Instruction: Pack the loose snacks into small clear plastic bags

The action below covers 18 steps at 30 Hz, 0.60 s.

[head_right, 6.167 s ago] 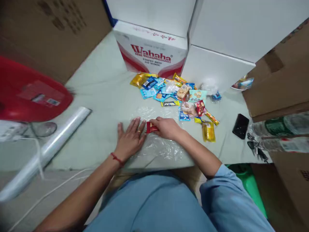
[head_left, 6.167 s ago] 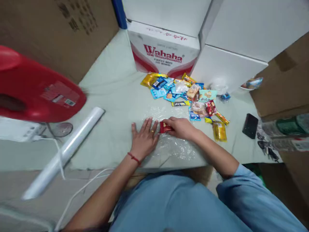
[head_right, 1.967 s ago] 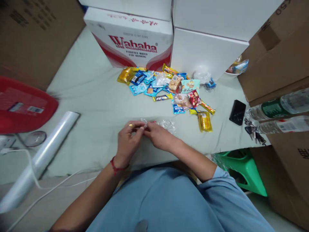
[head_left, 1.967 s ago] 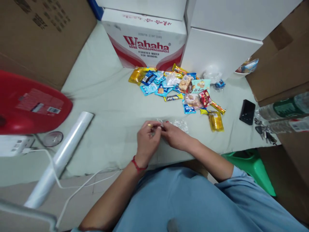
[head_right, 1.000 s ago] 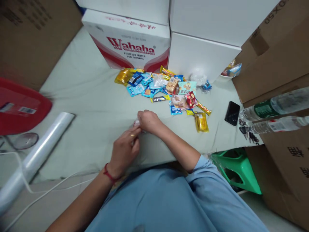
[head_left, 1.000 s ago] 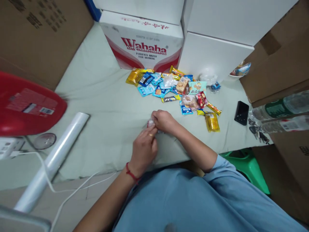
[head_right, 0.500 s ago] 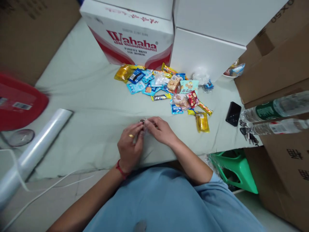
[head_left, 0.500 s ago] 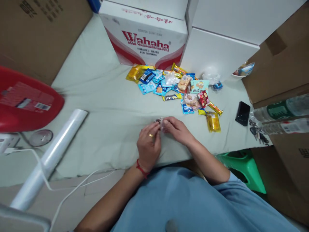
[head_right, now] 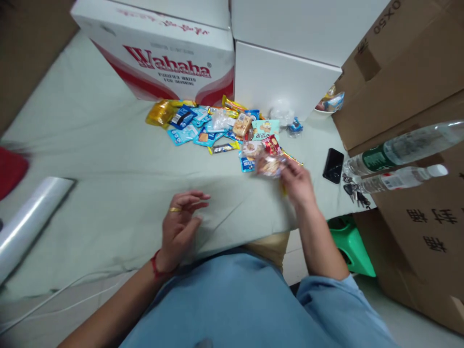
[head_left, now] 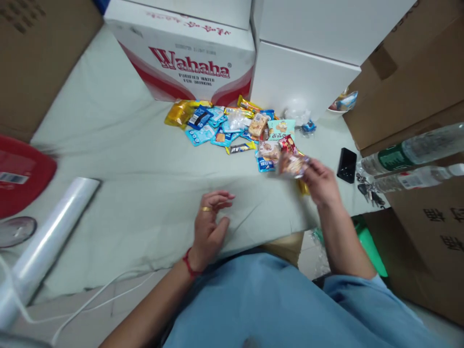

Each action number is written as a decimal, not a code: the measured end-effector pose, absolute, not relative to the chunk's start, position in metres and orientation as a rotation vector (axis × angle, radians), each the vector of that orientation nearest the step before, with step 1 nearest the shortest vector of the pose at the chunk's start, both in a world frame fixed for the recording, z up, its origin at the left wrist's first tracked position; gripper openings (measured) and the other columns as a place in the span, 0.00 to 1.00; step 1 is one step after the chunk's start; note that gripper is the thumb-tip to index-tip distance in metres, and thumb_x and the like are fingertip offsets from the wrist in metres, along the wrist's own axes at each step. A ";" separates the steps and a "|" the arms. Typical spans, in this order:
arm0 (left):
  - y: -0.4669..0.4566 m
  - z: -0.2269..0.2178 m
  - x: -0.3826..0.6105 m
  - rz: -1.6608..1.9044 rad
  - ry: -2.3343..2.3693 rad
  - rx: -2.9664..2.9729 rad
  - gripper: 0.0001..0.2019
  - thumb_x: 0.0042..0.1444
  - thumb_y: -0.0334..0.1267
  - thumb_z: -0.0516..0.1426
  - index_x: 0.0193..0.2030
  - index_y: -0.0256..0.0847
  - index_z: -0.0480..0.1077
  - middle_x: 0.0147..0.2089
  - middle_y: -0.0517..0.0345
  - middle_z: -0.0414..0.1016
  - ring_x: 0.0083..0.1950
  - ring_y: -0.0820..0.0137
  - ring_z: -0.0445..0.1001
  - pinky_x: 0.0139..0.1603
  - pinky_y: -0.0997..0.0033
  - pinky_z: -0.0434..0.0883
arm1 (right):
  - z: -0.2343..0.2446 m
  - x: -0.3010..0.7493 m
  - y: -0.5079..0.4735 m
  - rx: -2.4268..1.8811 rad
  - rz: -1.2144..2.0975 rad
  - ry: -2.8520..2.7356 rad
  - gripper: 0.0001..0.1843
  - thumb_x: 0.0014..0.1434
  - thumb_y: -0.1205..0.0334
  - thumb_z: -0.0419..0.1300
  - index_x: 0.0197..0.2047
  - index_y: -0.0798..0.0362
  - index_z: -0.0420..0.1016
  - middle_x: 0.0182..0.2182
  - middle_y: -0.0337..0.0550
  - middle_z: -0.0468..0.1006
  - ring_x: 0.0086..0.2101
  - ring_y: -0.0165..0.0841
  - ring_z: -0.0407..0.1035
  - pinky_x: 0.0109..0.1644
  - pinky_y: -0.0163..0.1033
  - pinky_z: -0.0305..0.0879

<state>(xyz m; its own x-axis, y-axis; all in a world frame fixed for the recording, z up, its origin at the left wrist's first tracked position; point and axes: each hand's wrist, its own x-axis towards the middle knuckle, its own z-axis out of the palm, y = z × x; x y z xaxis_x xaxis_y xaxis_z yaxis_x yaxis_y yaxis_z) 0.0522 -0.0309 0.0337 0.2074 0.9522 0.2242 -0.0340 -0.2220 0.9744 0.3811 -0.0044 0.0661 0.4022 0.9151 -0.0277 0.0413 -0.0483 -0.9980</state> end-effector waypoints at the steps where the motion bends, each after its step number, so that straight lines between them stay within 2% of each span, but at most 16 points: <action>1: -0.030 0.032 0.044 1.208 1.007 1.468 0.13 0.62 0.30 0.56 0.52 0.44 0.69 0.56 0.51 0.70 0.57 0.64 0.78 0.56 0.59 0.80 | 0.068 0.408 0.011 -1.446 0.773 -0.844 0.16 0.55 0.53 0.72 0.45 0.50 0.80 0.40 0.42 0.83 0.40 0.36 0.78 0.48 0.44 0.77; 4: -0.031 0.027 0.020 1.159 1.238 1.525 0.06 0.65 0.33 0.56 0.47 0.43 0.72 0.51 0.52 0.74 0.52 0.65 0.79 0.52 0.61 0.79 | 0.066 0.474 0.064 -1.672 0.584 -0.621 0.08 0.55 0.63 0.68 0.33 0.51 0.71 0.29 0.36 0.76 0.31 0.30 0.73 0.40 0.39 0.77; 6: -0.033 0.024 0.009 1.125 1.345 1.609 0.05 0.66 0.35 0.55 0.44 0.42 0.74 0.50 0.52 0.76 0.51 0.64 0.78 0.51 0.61 0.77 | 0.057 0.493 0.097 -1.831 0.582 -0.561 0.10 0.55 0.68 0.65 0.29 0.51 0.66 0.25 0.34 0.72 0.28 0.29 0.71 0.37 0.38 0.76; 8: -0.036 0.022 0.002 1.111 1.402 1.715 0.06 0.67 0.35 0.55 0.43 0.43 0.75 0.48 0.52 0.77 0.51 0.64 0.78 0.51 0.60 0.77 | 0.044 0.496 0.123 -1.902 0.605 -0.576 0.11 0.55 0.70 0.64 0.29 0.51 0.65 0.23 0.34 0.71 0.28 0.30 0.70 0.36 0.38 0.75; 13: -0.043 0.008 -0.007 1.076 1.498 1.942 0.06 0.66 0.34 0.56 0.43 0.43 0.75 0.49 0.51 0.79 0.51 0.62 0.79 0.53 0.59 0.77 | 0.029 0.491 0.140 -2.024 0.520 -0.661 0.08 0.57 0.63 0.66 0.31 0.52 0.70 0.24 0.38 0.72 0.31 0.35 0.72 0.39 0.43 0.75; 18: -0.048 -0.006 -0.008 1.047 1.502 2.034 0.07 0.64 0.32 0.56 0.42 0.42 0.76 0.50 0.50 0.78 0.52 0.62 0.79 0.54 0.61 0.77 | 0.040 0.507 0.094 -2.132 0.037 -0.909 0.07 0.58 0.59 0.61 0.38 0.53 0.75 0.32 0.43 0.76 0.37 0.37 0.71 0.48 0.44 0.71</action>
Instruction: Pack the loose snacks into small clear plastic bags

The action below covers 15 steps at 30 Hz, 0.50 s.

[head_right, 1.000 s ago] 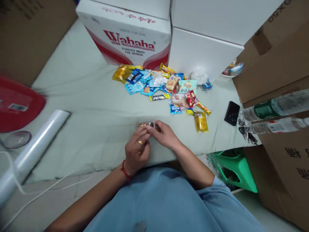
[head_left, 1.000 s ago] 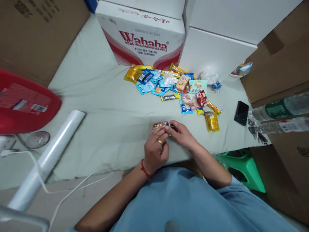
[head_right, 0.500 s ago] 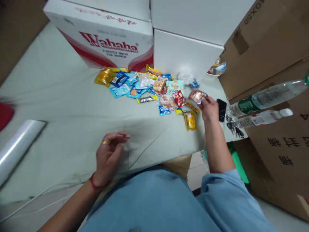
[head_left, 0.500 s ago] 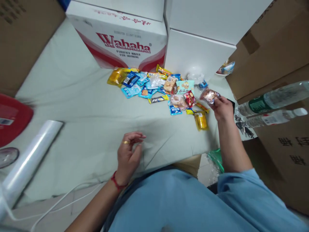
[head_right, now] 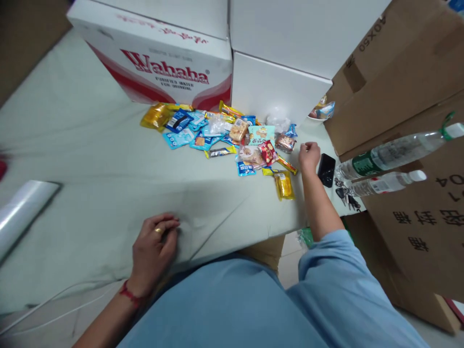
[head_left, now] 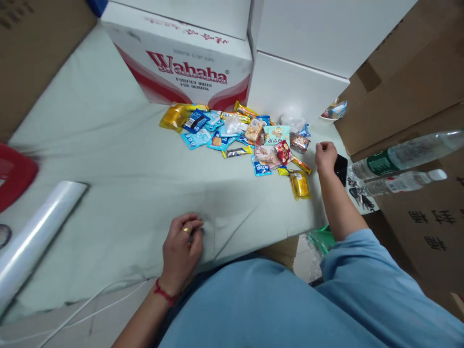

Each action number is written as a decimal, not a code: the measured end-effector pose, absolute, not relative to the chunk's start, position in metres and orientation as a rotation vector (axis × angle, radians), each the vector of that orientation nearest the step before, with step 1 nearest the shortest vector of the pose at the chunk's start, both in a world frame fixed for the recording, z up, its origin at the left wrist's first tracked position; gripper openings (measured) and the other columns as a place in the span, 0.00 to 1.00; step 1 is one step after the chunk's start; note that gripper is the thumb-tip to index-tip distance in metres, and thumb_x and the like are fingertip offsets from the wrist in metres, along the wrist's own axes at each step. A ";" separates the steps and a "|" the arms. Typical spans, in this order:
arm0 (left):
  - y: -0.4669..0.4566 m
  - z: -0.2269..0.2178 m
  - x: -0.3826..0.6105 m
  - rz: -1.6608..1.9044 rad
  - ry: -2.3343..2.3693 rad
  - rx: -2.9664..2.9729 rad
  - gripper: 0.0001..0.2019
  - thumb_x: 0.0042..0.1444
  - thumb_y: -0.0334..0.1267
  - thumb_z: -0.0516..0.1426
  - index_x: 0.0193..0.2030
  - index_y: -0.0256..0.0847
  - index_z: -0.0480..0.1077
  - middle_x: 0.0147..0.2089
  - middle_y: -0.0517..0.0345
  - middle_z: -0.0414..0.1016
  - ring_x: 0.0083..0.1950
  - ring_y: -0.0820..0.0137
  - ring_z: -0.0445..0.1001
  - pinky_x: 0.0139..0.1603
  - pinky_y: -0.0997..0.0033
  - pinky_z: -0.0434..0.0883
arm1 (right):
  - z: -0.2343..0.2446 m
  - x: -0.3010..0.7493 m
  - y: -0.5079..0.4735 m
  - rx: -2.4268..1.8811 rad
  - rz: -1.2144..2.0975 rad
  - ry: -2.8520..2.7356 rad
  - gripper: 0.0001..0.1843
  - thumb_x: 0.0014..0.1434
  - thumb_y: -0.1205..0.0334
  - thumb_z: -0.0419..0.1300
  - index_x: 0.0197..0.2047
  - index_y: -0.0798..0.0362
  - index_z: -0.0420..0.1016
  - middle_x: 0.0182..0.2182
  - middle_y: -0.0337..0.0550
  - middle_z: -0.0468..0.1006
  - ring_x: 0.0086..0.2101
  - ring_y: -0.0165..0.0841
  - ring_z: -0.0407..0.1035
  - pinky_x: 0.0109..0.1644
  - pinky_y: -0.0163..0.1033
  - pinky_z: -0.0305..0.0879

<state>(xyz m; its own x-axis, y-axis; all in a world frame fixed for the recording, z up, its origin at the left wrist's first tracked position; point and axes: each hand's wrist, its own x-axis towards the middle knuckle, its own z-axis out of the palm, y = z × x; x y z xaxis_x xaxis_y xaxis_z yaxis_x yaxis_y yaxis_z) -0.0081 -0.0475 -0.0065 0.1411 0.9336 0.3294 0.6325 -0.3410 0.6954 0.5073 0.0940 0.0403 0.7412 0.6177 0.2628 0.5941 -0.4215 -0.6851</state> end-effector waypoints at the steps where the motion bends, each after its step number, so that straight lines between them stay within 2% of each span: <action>1: -0.047 -0.007 -0.008 1.046 1.498 2.038 0.07 0.65 0.32 0.56 0.42 0.42 0.77 0.50 0.51 0.77 0.52 0.63 0.79 0.53 0.62 0.77 | 0.042 0.509 0.083 -2.126 -0.014 -0.979 0.08 0.59 0.58 0.59 0.38 0.53 0.76 0.32 0.42 0.77 0.35 0.36 0.71 0.47 0.43 0.70; 6: -0.044 -0.009 -0.006 1.042 1.482 2.066 0.08 0.65 0.32 0.55 0.41 0.42 0.77 0.49 0.51 0.77 0.50 0.63 0.79 0.51 0.64 0.77 | 0.047 0.499 0.060 -2.040 0.104 -1.085 0.11 0.59 0.55 0.59 0.38 0.54 0.78 0.29 0.39 0.77 0.30 0.33 0.67 0.40 0.38 0.66; 15: -0.047 -0.006 -0.007 0.986 1.507 1.981 0.08 0.64 0.34 0.55 0.41 0.43 0.77 0.50 0.50 0.78 0.51 0.63 0.79 0.54 0.63 0.78 | 0.083 0.465 0.130 -2.010 0.014 -1.473 0.11 0.58 0.65 0.58 0.40 0.54 0.82 0.33 0.44 0.81 0.36 0.38 0.72 0.47 0.42 0.68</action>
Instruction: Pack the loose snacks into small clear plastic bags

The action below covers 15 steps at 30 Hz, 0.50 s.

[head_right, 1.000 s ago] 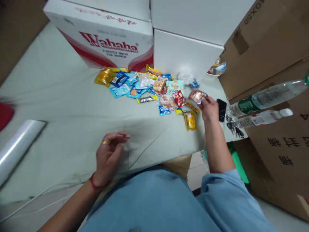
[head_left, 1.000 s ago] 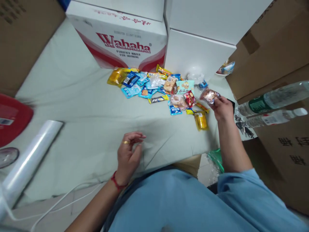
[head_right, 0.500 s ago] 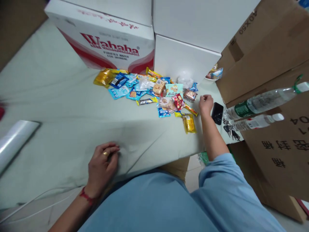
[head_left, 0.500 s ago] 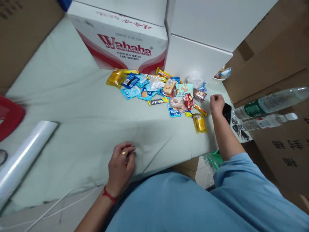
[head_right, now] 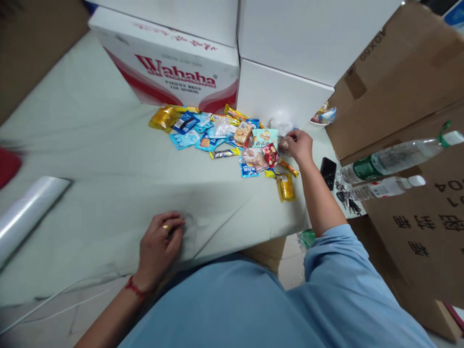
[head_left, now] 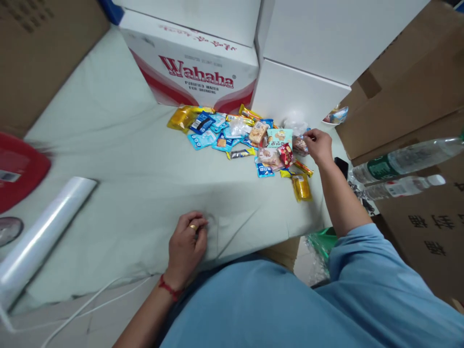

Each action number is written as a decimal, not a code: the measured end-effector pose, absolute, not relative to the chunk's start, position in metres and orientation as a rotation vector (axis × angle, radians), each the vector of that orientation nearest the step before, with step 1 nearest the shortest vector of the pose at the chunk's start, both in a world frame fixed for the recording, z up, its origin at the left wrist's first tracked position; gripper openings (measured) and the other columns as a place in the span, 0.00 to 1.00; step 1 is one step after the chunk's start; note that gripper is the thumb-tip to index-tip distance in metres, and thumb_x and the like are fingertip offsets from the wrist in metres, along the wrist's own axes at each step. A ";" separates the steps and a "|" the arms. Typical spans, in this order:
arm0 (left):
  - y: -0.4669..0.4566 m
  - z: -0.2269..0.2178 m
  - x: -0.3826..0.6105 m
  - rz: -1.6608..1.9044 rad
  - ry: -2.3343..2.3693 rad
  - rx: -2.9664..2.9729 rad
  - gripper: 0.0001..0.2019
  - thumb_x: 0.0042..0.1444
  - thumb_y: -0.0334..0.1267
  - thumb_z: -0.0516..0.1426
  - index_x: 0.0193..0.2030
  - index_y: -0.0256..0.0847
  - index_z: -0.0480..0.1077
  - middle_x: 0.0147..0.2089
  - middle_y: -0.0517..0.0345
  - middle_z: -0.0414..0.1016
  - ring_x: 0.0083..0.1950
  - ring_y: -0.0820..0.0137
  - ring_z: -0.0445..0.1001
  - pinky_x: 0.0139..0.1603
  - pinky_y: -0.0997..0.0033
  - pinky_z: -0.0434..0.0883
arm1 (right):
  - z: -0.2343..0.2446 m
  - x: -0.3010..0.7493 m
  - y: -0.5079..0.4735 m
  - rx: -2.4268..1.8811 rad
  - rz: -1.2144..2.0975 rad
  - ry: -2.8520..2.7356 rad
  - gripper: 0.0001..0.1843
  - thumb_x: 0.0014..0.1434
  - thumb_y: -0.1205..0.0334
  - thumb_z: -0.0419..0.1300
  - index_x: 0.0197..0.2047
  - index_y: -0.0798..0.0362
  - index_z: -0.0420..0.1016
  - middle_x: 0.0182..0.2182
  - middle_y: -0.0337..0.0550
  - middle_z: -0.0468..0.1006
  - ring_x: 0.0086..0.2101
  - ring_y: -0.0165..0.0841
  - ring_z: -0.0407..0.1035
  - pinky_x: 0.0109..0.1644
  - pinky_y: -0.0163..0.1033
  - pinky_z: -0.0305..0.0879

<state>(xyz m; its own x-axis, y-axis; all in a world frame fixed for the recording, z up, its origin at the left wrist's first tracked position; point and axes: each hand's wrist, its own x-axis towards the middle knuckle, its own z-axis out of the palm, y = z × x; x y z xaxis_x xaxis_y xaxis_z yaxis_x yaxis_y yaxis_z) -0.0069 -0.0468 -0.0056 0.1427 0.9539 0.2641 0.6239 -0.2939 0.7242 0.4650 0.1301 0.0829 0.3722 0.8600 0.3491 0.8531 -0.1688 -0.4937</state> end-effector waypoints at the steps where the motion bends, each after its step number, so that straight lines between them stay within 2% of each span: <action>1: -0.047 -0.005 -0.007 0.987 1.511 1.970 0.08 0.63 0.33 0.55 0.41 0.43 0.77 0.50 0.50 0.78 0.51 0.63 0.79 0.54 0.63 0.78 | 0.086 0.460 0.136 -2.020 -0.003 -1.516 0.12 0.57 0.66 0.58 0.40 0.54 0.82 0.34 0.45 0.81 0.36 0.39 0.72 0.48 0.43 0.68; 4: -0.048 -0.005 -0.006 0.989 1.520 1.960 0.08 0.63 0.33 0.55 0.41 0.42 0.77 0.50 0.49 0.79 0.50 0.63 0.79 0.54 0.64 0.78 | 0.095 0.442 0.156 -2.051 -0.093 -1.604 0.13 0.58 0.68 0.57 0.42 0.55 0.83 0.38 0.50 0.82 0.40 0.42 0.73 0.51 0.46 0.68; 9: -0.046 -0.007 -0.005 0.994 1.498 2.001 0.09 0.64 0.33 0.54 0.40 0.41 0.77 0.50 0.49 0.78 0.50 0.64 0.79 0.53 0.64 0.78 | 0.095 0.377 0.193 -1.871 0.045 -2.020 0.14 0.64 0.67 0.57 0.48 0.54 0.82 0.46 0.51 0.82 0.47 0.44 0.74 0.55 0.46 0.67; 13: -0.045 -0.007 -0.004 0.996 1.488 2.025 0.09 0.65 0.32 0.54 0.40 0.41 0.76 0.50 0.49 0.77 0.51 0.63 0.79 0.54 0.64 0.77 | 0.078 0.312 0.219 -1.746 0.040 -2.253 0.19 0.70 0.65 0.56 0.62 0.50 0.75 0.61 0.50 0.75 0.58 0.47 0.69 0.59 0.48 0.64; 15: -0.047 -0.006 -0.004 1.003 1.479 2.016 0.09 0.65 0.32 0.54 0.40 0.41 0.76 0.50 0.49 0.77 0.51 0.64 0.79 0.54 0.64 0.77 | 0.072 0.293 0.229 -1.672 0.073 -2.356 0.18 0.71 0.65 0.54 0.61 0.50 0.74 0.65 0.49 0.72 0.62 0.48 0.66 0.60 0.48 0.64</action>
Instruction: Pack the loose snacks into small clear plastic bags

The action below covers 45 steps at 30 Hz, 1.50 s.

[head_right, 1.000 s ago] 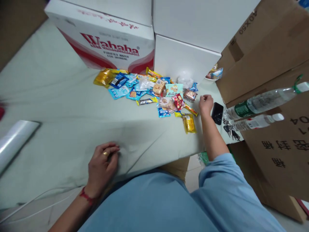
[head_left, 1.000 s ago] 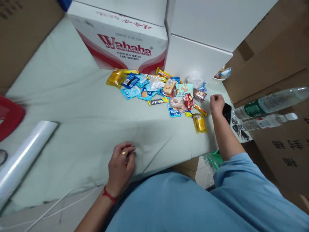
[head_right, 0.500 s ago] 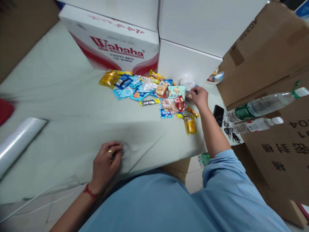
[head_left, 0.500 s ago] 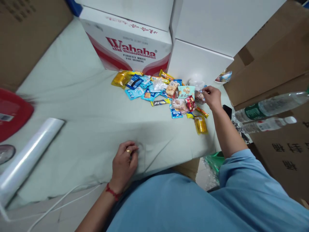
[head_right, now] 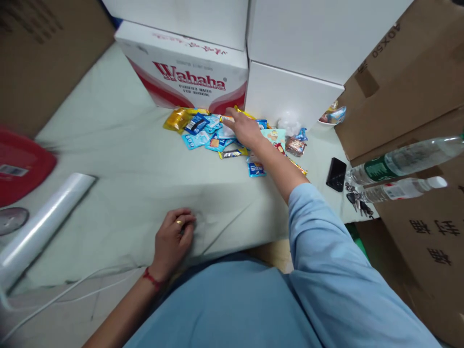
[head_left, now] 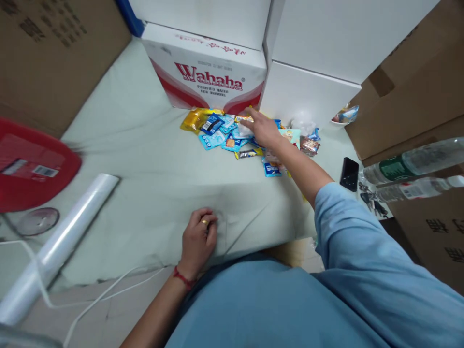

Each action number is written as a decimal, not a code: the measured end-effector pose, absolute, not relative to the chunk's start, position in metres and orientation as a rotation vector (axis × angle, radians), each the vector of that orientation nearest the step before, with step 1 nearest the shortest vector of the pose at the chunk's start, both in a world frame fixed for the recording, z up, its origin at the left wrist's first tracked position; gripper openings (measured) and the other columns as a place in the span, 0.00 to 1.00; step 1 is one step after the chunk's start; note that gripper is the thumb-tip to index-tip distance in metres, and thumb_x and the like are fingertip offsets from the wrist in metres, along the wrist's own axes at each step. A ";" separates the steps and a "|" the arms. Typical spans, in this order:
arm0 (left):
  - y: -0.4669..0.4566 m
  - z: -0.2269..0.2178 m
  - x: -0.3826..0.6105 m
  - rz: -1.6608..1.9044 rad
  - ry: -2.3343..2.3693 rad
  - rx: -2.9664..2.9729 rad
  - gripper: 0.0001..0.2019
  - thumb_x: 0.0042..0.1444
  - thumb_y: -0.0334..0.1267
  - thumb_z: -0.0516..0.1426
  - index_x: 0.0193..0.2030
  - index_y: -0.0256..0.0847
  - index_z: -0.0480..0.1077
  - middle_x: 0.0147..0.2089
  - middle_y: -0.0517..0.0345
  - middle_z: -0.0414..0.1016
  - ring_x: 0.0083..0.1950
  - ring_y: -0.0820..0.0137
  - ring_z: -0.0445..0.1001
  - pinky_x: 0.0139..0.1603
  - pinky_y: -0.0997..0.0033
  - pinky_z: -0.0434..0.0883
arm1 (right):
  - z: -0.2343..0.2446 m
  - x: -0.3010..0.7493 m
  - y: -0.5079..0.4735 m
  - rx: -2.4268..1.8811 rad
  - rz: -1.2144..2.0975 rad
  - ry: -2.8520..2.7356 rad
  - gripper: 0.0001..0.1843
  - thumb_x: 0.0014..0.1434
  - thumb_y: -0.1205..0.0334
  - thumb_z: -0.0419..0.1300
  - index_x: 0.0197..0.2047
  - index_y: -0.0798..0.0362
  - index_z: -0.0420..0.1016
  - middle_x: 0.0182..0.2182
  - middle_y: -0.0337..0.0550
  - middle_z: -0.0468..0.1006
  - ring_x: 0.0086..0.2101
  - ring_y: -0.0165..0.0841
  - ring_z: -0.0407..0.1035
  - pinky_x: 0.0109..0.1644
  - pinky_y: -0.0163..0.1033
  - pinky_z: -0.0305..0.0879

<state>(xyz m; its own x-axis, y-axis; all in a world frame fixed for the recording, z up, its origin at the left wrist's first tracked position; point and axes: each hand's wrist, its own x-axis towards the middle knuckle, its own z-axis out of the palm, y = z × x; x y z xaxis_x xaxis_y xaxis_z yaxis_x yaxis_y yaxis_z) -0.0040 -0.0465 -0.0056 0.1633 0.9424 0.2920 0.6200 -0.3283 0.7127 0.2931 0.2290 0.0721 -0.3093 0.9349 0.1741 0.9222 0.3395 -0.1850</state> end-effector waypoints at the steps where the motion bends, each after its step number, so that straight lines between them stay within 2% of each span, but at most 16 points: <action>1: -0.047 -0.004 -0.004 1.015 1.472 2.004 0.09 0.65 0.31 0.54 0.40 0.41 0.76 0.50 0.49 0.77 0.51 0.64 0.79 0.54 0.64 0.77 | 0.071 0.288 0.232 -1.659 0.099 -2.384 0.16 0.71 0.65 0.54 0.58 0.51 0.76 0.65 0.51 0.73 0.62 0.48 0.65 0.59 0.48 0.64; 4: -0.051 0.001 -0.007 1.105 1.470 1.904 0.09 0.67 0.32 0.54 0.42 0.41 0.76 0.49 0.50 0.77 0.51 0.65 0.78 0.54 0.65 0.76 | 0.071 0.282 0.225 -1.700 0.182 -2.244 0.09 0.69 0.65 0.56 0.45 0.55 0.78 0.54 0.54 0.79 0.55 0.45 0.70 0.55 0.47 0.66; 6: -0.054 0.006 -0.008 1.182 1.489 1.774 0.07 0.69 0.34 0.55 0.43 0.42 0.75 0.48 0.52 0.77 0.50 0.66 0.78 0.53 0.65 0.76 | 0.070 0.279 0.201 -1.655 0.351 -1.977 0.08 0.67 0.59 0.60 0.39 0.54 0.77 0.41 0.48 0.80 0.43 0.39 0.72 0.48 0.43 0.67; 9: -0.052 0.012 0.000 1.236 1.466 1.523 0.07 0.70 0.41 0.57 0.45 0.43 0.74 0.44 0.55 0.75 0.45 0.68 0.77 0.48 0.67 0.75 | 0.064 0.265 0.135 -1.478 0.843 -1.490 0.18 0.64 0.44 0.66 0.35 0.51 0.73 0.24 0.35 0.70 0.25 0.29 0.63 0.31 0.35 0.61; 11: -0.046 0.015 0.012 1.260 1.373 1.371 0.11 0.68 0.47 0.60 0.49 0.43 0.73 0.46 0.54 0.75 0.46 0.68 0.78 0.44 0.69 0.76 | 0.058 0.249 0.082 -1.434 1.116 -1.243 0.24 0.58 0.38 0.70 0.33 0.50 0.73 0.20 0.31 0.66 0.19 0.26 0.57 0.24 0.34 0.55; 13: -0.035 0.015 0.026 1.295 1.270 1.271 0.23 0.60 0.51 0.67 0.57 0.44 0.71 0.56 0.49 0.72 0.54 0.64 0.77 0.46 0.67 0.77 | 0.053 0.232 0.034 -1.423 1.306 -1.063 0.26 0.53 0.37 0.74 0.33 0.51 0.76 0.20 0.32 0.69 0.19 0.25 0.59 0.23 0.32 0.56; 15: -0.023 0.015 0.035 1.274 1.224 1.203 0.29 0.54 0.53 0.70 0.59 0.45 0.71 0.61 0.46 0.71 0.59 0.61 0.76 0.49 0.66 0.78 | 0.049 0.220 0.002 -1.381 1.487 -0.898 0.26 0.47 0.40 0.78 0.36 0.52 0.79 0.24 0.34 0.74 0.22 0.25 0.63 0.26 0.32 0.62; 18: -0.008 0.015 0.036 1.141 1.178 1.141 0.20 0.56 0.53 0.68 0.47 0.41 0.77 0.49 0.50 0.78 0.49 0.64 0.77 0.47 0.67 0.76 | 0.047 0.222 -0.018 -1.297 1.679 -0.695 0.26 0.43 0.48 0.81 0.41 0.52 0.82 0.26 0.34 0.75 0.22 0.23 0.62 0.25 0.30 0.61; 21: 0.000 0.019 0.025 1.016 1.115 1.058 0.18 0.56 0.54 0.67 0.40 0.39 0.80 0.36 0.56 0.79 0.38 0.68 0.75 0.43 0.68 0.73 | 0.049 0.244 -0.020 -1.313 1.761 -0.638 0.26 0.44 0.51 0.81 0.44 0.54 0.84 0.22 0.30 0.69 0.19 0.19 0.50 0.19 0.28 0.43; 23: 0.003 0.022 0.017 0.981 1.101 1.029 0.19 0.55 0.55 0.68 0.39 0.39 0.80 0.35 0.56 0.79 0.37 0.69 0.73 0.41 0.69 0.72 | 0.052 0.257 -0.020 -1.326 1.840 -0.673 0.25 0.45 0.50 0.80 0.42 0.55 0.84 0.22 0.31 0.69 0.18 0.18 0.47 0.18 0.30 0.36; 25: 0.004 0.025 0.011 1.027 1.176 1.080 0.18 0.54 0.54 0.68 0.38 0.40 0.80 0.38 0.56 0.79 0.39 0.68 0.74 0.41 0.70 0.71 | 0.052 0.262 -0.020 -1.321 1.890 -0.720 0.23 0.45 0.49 0.80 0.37 0.56 0.82 0.22 0.32 0.70 0.18 0.19 0.47 0.19 0.30 0.36; 29: 0.002 0.032 0.007 1.233 1.470 1.071 0.18 0.53 0.55 0.68 0.38 0.42 0.76 0.38 0.58 0.76 0.38 0.70 0.73 0.39 0.71 0.70 | 0.046 0.250 -0.024 -1.353 1.624 -0.780 0.22 0.47 0.46 0.78 0.36 0.53 0.80 0.20 0.29 0.65 0.19 0.21 0.48 0.21 0.31 0.42; 33: -0.009 0.039 0.023 0.964 1.317 1.032 0.23 0.61 0.62 0.59 0.39 0.42 0.75 0.36 0.55 0.77 0.36 0.66 0.74 0.33 0.69 0.69 | 0.042 0.228 -0.032 -1.444 1.287 -1.002 0.18 0.56 0.45 0.71 0.39 0.52 0.81 0.23 0.33 0.69 0.24 0.26 0.56 0.27 0.33 0.52; 36: -0.014 0.039 0.040 0.931 1.296 1.100 0.18 0.53 0.54 0.66 0.37 0.41 0.77 0.39 0.54 0.79 0.41 0.65 0.75 0.40 0.68 0.71 | 0.042 0.219 -0.036 -1.449 1.240 -1.122 0.17 0.60 0.45 0.68 0.39 0.51 0.81 0.25 0.35 0.72 0.26 0.28 0.60 0.30 0.34 0.56; 43: -0.008 0.028 0.040 1.108 1.230 0.668 0.17 0.42 0.48 0.72 0.31 0.41 0.73 0.29 0.64 0.71 0.32 0.74 0.65 0.35 0.73 0.63 | 0.030 0.242 -0.039 -1.465 1.387 -0.775 0.23 0.51 0.41 0.73 0.39 0.51 0.78 0.21 0.30 0.63 0.21 0.26 0.53 0.24 0.33 0.48; 45: -0.008 0.027 0.036 1.115 1.178 0.589 0.18 0.40 0.46 0.73 0.30 0.41 0.72 0.28 0.66 0.69 0.31 0.75 0.64 0.34 0.74 0.62 | 0.027 0.252 -0.039 -1.518 1.426 -0.838 0.24 0.54 0.38 0.71 0.39 0.51 0.78 0.20 0.30 0.62 0.21 0.26 0.53 0.24 0.33 0.47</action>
